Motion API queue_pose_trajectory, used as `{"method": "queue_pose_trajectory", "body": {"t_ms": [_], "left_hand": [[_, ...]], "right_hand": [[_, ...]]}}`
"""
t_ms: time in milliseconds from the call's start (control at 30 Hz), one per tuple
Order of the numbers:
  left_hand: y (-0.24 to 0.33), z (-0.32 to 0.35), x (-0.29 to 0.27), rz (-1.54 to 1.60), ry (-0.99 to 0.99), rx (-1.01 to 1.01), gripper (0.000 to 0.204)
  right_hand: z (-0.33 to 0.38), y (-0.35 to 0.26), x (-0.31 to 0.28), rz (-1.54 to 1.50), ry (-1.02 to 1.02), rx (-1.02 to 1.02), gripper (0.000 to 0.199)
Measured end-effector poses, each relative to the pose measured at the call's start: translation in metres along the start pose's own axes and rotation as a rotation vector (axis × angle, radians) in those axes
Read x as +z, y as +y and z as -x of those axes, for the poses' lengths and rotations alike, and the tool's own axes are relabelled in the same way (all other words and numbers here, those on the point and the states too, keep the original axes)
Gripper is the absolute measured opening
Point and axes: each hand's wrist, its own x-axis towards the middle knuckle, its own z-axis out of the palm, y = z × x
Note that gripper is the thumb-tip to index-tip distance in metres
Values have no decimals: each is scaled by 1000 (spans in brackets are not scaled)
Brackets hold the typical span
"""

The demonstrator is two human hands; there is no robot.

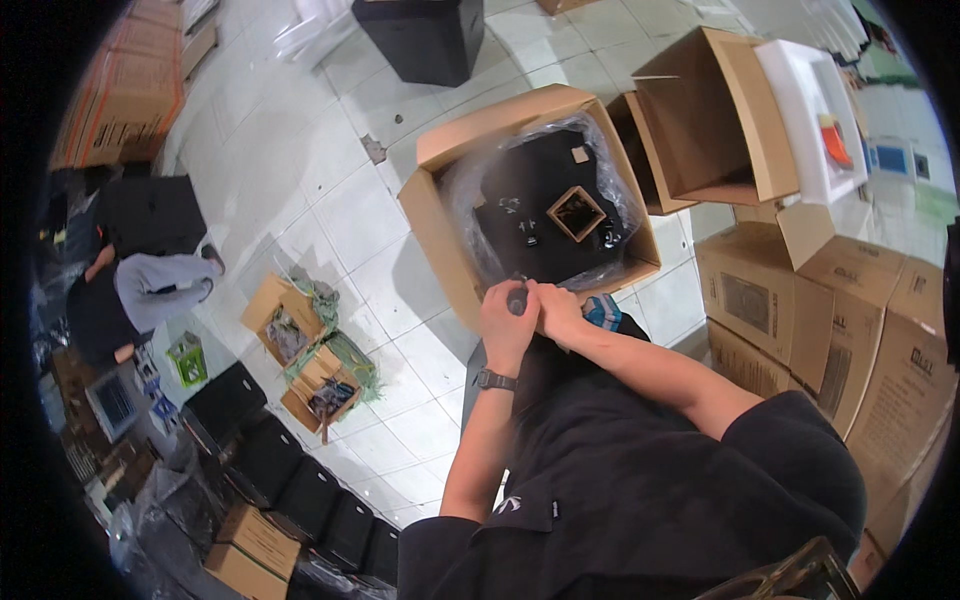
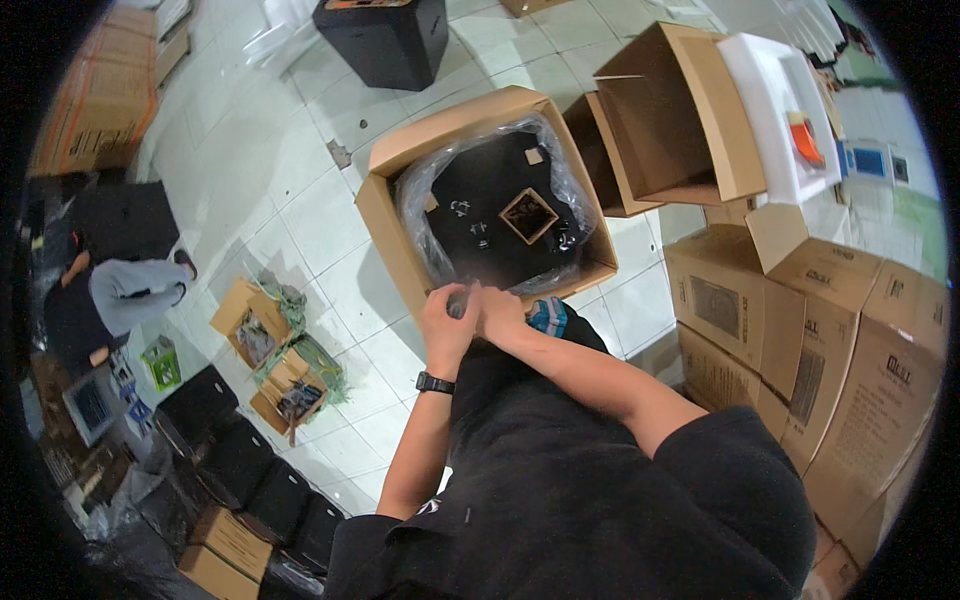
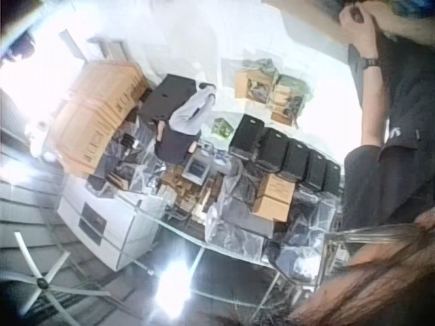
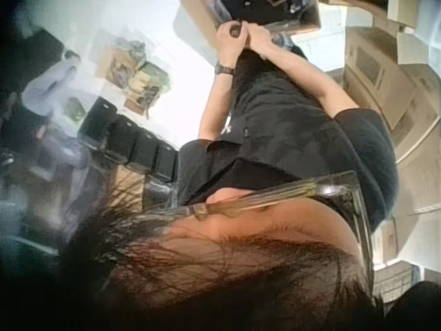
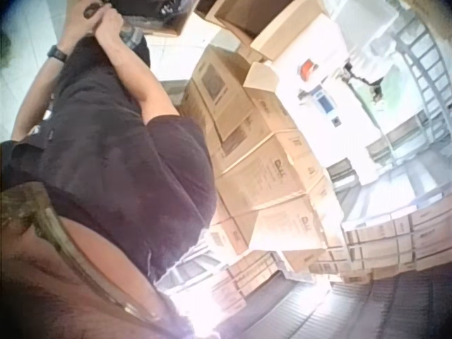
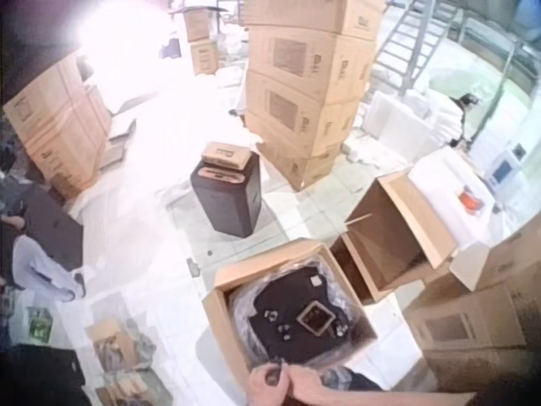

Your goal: The person uses a cordless drill to fasten screws into the bottom of a black speaker-like object inside a cardboard box. They repeatedly position screws and drive them in, working on multiple attachment points on the object's base.

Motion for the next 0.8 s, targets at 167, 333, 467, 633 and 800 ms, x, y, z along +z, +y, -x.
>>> {"method": "queue_pose_trajectory", "body": {"t_ms": [167,333,467,633,800], "left_hand": [[-13,7,6,-46,61,103,25],[-3,10,11,-63,59,93,27],[2,8,15,-86,51,96,26],[6,3,16,-109,-11,28,30],[7,6,20,-144,31,91,29]], "right_hand": [[5,2,8,-29,25,-23,28],[6,4,4,-108,-5,12,31],[6,8,4,-137,0,27,32],[3,9,-4,-180,-27,38,32],[3,9,-2,-194,-32,56,33]]}}
